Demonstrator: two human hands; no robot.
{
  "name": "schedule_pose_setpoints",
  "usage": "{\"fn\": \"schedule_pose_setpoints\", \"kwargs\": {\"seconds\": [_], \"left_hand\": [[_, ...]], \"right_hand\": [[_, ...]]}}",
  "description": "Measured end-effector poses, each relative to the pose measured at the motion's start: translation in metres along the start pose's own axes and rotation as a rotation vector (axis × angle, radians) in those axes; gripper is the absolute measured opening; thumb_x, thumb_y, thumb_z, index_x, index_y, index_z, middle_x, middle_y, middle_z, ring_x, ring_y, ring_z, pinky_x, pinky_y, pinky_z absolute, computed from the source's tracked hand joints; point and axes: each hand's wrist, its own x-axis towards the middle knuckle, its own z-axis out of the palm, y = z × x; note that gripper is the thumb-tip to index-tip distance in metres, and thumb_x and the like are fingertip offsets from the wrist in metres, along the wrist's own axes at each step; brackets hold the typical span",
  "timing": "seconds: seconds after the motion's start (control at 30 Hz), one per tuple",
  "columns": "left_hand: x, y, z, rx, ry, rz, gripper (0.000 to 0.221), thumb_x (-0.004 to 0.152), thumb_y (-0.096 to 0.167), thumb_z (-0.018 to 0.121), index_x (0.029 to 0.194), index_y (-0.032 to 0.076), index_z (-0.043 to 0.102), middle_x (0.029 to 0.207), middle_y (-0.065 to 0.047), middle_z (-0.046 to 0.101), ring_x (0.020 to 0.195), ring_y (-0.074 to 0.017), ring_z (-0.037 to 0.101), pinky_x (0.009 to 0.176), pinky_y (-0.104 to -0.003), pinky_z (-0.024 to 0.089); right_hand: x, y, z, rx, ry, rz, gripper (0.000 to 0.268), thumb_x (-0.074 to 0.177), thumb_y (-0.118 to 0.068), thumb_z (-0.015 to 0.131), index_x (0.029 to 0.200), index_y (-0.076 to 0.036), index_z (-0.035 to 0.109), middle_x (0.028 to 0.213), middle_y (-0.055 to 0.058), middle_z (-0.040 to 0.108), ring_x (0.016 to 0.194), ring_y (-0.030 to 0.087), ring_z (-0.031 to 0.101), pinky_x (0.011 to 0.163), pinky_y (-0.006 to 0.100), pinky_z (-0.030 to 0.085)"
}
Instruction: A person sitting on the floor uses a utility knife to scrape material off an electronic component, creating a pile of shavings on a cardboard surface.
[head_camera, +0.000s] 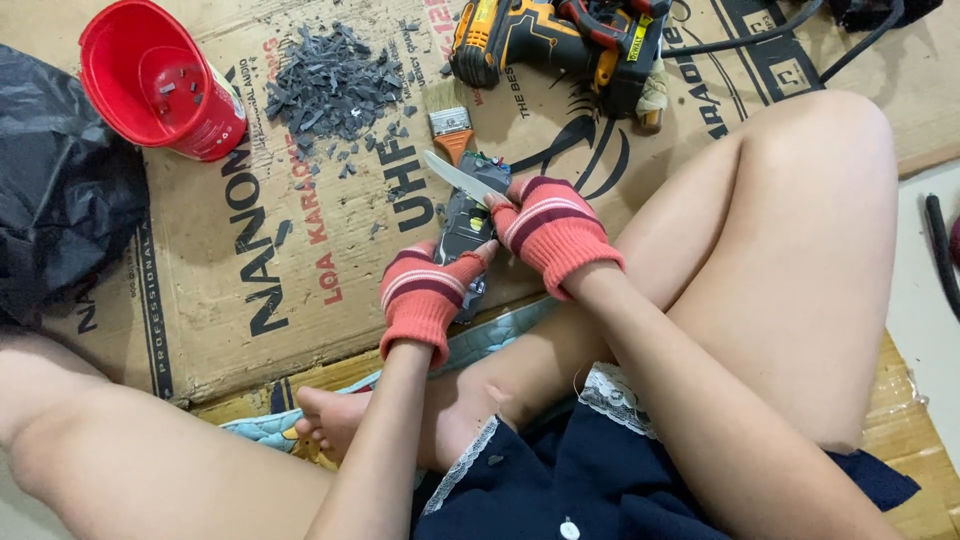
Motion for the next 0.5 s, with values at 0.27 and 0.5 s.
{"fn": "schedule_pose_setpoints", "kwargs": {"seconds": [0.27, 0.5], "left_hand": [[-0.0036, 0.0011, -0.0037, -0.018, 0.000, 0.000, 0.084, 0.074, 0.072, 0.070, 0.137, 0.017, 0.065, 0.126, -0.015, 0.070, 0.123, -0.0396, 0.063, 0.096, -0.053, 0.055], [0.0031, 0.0004, -0.0005, -0.031, -0.003, -0.002, 0.092, 0.071, 0.075, 0.070, 0.141, 0.016, 0.062, 0.128, -0.018, 0.069, 0.123, -0.0418, 0.062, 0.096, -0.056, 0.054]], "right_hand": [[0.0018, 0.0010, 0.0027, -0.015, 0.007, 0.003, 0.036, 0.096, -0.028, 0.060, 0.125, -0.014, 0.074, 0.108, 0.015, 0.076, 0.106, 0.033, 0.073, 0.093, 0.046, 0.057], [0.0013, 0.0036, 0.0037, -0.015, -0.007, 0.010, 0.037, 0.096, -0.030, 0.059, 0.126, -0.015, 0.073, 0.112, 0.015, 0.075, 0.111, 0.035, 0.070, 0.097, 0.048, 0.055]]}}
